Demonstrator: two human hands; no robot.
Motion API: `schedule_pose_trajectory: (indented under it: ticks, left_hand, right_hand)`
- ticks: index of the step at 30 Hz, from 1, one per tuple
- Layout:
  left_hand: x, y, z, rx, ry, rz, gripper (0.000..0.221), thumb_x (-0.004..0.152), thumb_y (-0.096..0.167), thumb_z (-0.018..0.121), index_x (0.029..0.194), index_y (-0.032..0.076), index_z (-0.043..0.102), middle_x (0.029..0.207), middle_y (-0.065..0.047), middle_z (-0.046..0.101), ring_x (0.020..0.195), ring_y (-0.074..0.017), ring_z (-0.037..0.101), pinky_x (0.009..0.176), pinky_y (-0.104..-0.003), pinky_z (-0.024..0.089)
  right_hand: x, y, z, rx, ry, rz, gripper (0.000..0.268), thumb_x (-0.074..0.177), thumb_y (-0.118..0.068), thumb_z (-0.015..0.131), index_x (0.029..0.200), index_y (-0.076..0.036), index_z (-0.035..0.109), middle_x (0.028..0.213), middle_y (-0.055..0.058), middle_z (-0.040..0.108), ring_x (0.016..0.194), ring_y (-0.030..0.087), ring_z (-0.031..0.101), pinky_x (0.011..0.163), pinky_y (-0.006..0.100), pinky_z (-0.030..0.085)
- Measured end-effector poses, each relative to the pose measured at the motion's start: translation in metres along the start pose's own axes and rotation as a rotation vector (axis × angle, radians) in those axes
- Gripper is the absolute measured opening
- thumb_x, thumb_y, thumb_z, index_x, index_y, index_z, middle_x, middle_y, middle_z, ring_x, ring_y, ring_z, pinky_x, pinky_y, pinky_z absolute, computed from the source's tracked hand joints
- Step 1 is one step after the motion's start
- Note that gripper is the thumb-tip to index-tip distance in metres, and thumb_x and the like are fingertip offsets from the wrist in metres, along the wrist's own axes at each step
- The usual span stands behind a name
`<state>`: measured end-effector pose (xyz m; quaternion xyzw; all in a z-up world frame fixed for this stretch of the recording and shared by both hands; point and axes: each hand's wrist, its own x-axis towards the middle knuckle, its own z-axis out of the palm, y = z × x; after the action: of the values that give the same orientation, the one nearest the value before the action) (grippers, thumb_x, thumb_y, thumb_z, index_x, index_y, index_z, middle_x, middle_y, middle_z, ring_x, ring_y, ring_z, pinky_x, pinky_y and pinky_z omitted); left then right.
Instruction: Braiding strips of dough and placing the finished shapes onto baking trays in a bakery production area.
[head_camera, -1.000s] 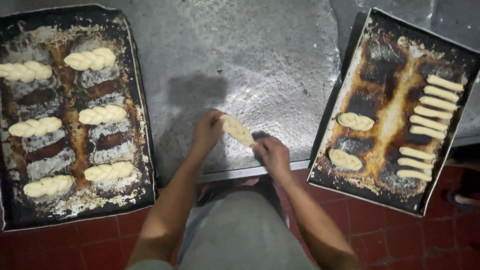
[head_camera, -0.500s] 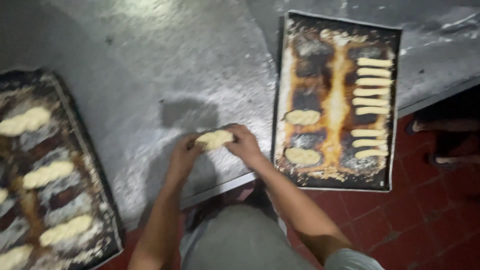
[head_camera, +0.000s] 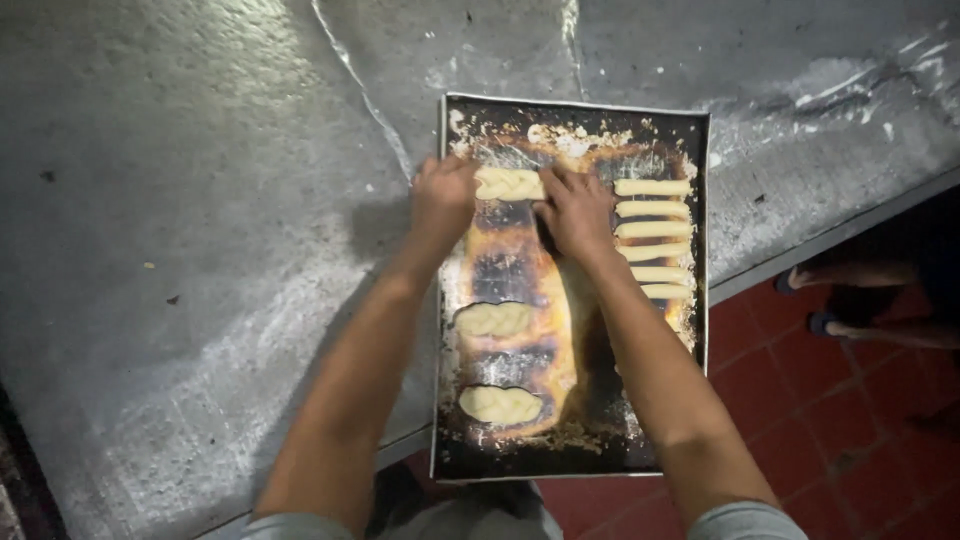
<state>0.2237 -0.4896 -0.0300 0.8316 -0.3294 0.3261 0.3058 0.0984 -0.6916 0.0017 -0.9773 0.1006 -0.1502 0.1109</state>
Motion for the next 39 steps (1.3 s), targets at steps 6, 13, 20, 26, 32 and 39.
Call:
schedule_pose_trajectory:
  ticks: [6, 13, 20, 26, 32, 39]
  left_hand:
    - [-0.052, 0.058, -0.133, -0.091, -0.777, -0.280, 0.026, 0.098, 0.013, 0.067, 0.121, 0.001, 0.072, 0.112, -0.023, 0.070, 0.101, -0.0388, 0.070, 0.090, -0.046, 0.051]
    - [-0.039, 0.094, -0.164, -0.374, -1.062, -0.498, 0.045, 0.087, 0.015, 0.077, 0.129, 0.001, 0.066, 0.126, -0.027, 0.062, 0.114, -0.0465, 0.066, 0.094, -0.052, 0.054]
    - [-0.014, 0.089, -0.111, -0.039, -1.264, -0.451, 0.053, 0.096, 0.032, 0.071, 0.146, 0.028, 0.055, 0.148, -0.013, 0.051, 0.125, -0.0390, 0.062, 0.102, -0.050, 0.054]
    - [0.024, 0.139, -0.063, -0.386, -0.910, -0.290, 0.033, 0.102, 0.038, 0.061, 0.113, 0.010, 0.075, 0.111, -0.018, 0.074, 0.119, -0.0423, 0.064, 0.099, -0.055, 0.051]
    - [0.007, 0.145, 0.148, -0.258, -0.811, -0.324, 0.029, 0.092, 0.037, 0.067, 0.114, 0.018, 0.072, 0.106, -0.008, 0.066, 0.104, -0.0330, 0.070, 0.089, -0.049, 0.055]
    - [0.048, 0.198, 0.095, -0.492, -0.789, -0.425, 0.020, 0.087, 0.029, 0.078, 0.101, 0.016, 0.071, 0.107, -0.007, 0.058, 0.109, -0.0365, 0.065, 0.096, -0.050, 0.053]
  right_hand:
    - [-0.078, -0.065, -0.101, 0.568, -0.323, 0.164, 0.075, 0.082, -0.040, 0.086, 0.143, -0.007, 0.059, 0.127, 0.028, 0.064, 0.118, 0.052, 0.059, 0.093, 0.062, 0.051]
    - [-0.135, -0.056, -0.050, 0.453, -0.492, 0.048, 0.053, 0.088, -0.031, 0.076, 0.137, -0.025, 0.059, 0.123, 0.008, 0.060, 0.115, 0.036, 0.065, 0.087, 0.047, 0.059]
    - [-0.111, -0.033, -0.065, 0.465, -0.301, -0.018, 0.083, 0.085, -0.049, 0.077, 0.156, -0.022, 0.043, 0.146, 0.023, 0.050, 0.132, 0.047, 0.055, 0.102, 0.054, 0.052]
    - [-0.111, 0.141, -0.074, 0.113, 0.041, 0.451, 0.026, 0.103, -0.038, 0.069, 0.115, -0.016, 0.077, 0.100, 0.009, 0.072, 0.100, 0.032, 0.070, 0.086, 0.045, 0.055]
    - [-0.062, 0.175, -0.053, -0.252, -0.067, 0.355, 0.022, 0.090, -0.036, 0.076, 0.107, -0.023, 0.080, 0.097, 0.003, 0.065, 0.097, 0.026, 0.064, 0.081, 0.039, 0.055]
    - [-0.071, 0.148, -0.098, 0.931, 0.185, 0.552, 0.016, 0.091, -0.017, 0.082, 0.103, -0.011, 0.072, 0.118, 0.009, 0.074, 0.117, 0.028, 0.068, 0.105, 0.038, 0.051]
